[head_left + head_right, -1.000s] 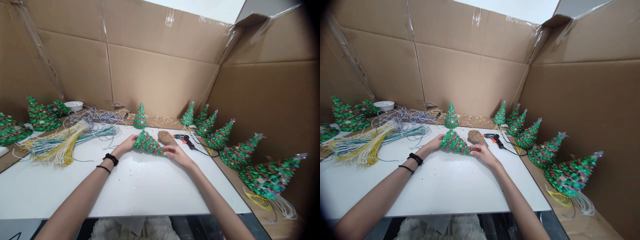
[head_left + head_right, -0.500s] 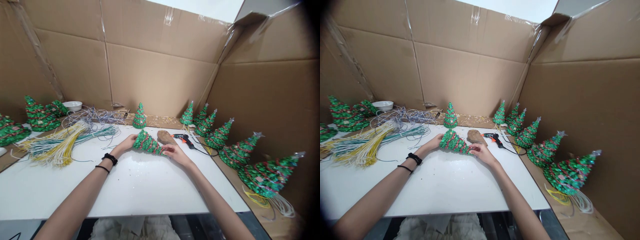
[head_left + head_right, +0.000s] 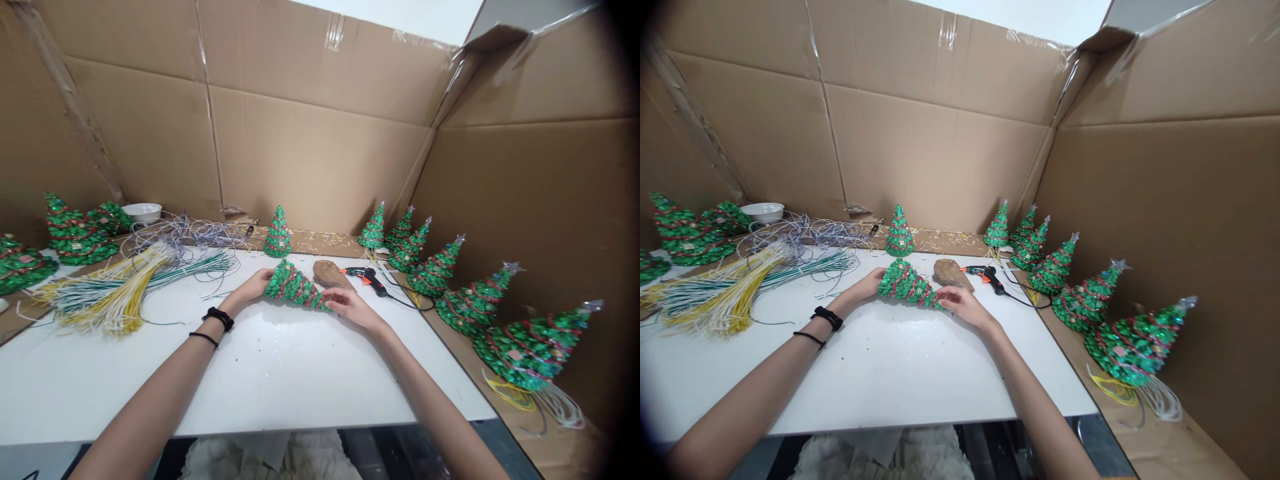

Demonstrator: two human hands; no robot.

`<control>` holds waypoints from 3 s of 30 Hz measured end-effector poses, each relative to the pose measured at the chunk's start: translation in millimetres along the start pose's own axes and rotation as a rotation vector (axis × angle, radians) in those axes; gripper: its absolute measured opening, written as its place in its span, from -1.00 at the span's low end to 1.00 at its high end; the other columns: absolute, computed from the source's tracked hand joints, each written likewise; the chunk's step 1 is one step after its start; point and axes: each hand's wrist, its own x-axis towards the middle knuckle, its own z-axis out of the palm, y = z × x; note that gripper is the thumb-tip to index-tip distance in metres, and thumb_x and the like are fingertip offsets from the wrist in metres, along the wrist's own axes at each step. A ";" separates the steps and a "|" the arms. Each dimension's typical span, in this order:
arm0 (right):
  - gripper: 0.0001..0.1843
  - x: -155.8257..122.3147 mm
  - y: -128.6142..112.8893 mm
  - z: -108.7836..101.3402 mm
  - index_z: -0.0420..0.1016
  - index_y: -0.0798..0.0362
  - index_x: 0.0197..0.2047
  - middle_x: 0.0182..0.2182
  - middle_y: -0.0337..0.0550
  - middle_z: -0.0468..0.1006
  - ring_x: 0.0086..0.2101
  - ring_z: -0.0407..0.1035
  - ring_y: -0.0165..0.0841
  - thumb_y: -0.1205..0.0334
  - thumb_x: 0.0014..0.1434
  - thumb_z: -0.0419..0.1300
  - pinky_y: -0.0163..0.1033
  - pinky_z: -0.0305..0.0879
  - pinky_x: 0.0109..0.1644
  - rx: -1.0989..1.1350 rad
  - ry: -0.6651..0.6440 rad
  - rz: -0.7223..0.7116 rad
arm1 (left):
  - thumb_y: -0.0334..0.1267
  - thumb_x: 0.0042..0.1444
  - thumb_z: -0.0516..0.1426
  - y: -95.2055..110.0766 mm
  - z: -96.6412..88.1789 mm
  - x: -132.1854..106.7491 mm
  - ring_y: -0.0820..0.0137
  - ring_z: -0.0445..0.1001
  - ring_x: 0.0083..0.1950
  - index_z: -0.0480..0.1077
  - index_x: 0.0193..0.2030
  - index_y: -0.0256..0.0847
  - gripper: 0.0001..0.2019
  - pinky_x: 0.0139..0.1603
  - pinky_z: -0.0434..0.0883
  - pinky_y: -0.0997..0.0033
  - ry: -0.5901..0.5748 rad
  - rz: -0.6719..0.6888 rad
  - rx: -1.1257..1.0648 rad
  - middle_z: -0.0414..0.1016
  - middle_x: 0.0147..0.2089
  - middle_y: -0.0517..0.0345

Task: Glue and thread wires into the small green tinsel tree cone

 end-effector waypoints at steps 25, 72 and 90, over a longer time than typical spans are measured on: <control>-0.61 1.6 4.6 4.4 0.48 0.06 -0.16 -0.31 -0.16 0.55 -0.33 0.38 -0.35 -0.07 0.11 0.15 -0.27 0.29 -0.25 -0.040 0.064 -0.080 | -0.28 -0.10 0.10 -0.9 -4.7 2.6 0.37 0.41 -0.37 0.49 -0.43 -0.33 -0.82 -0.24 0.39 0.40 -0.005 -0.028 0.091 0.54 -0.44 0.14; -0.37 -19.0 -11.4 33.4 0.06 -0.02 -0.76 -0.73 -0.27 0.16 -0.54 0.24 -0.37 -0.16 0.24 -0.13 -0.11 0.28 -0.03 -0.025 0.546 -0.189 | -0.31 -0.16 0.10 4.2 -2.2 1.8 0.37 0.42 -0.37 0.49 -0.45 -0.33 -0.83 -0.27 0.39 0.42 0.009 -0.050 0.089 0.54 -0.44 0.13; -0.35 -18.4 -1.3 38.3 0.08 0.00 -0.76 -0.76 -0.28 0.17 -0.58 0.18 -0.41 -0.16 0.26 -0.16 -0.17 0.29 -0.13 -0.098 0.500 -0.165 | -0.34 -0.17 0.09 1.9 -1.8 2.0 0.35 0.43 -0.33 0.50 -0.42 -0.33 -0.81 -0.26 0.39 0.42 0.009 -0.051 0.078 0.57 -0.35 0.11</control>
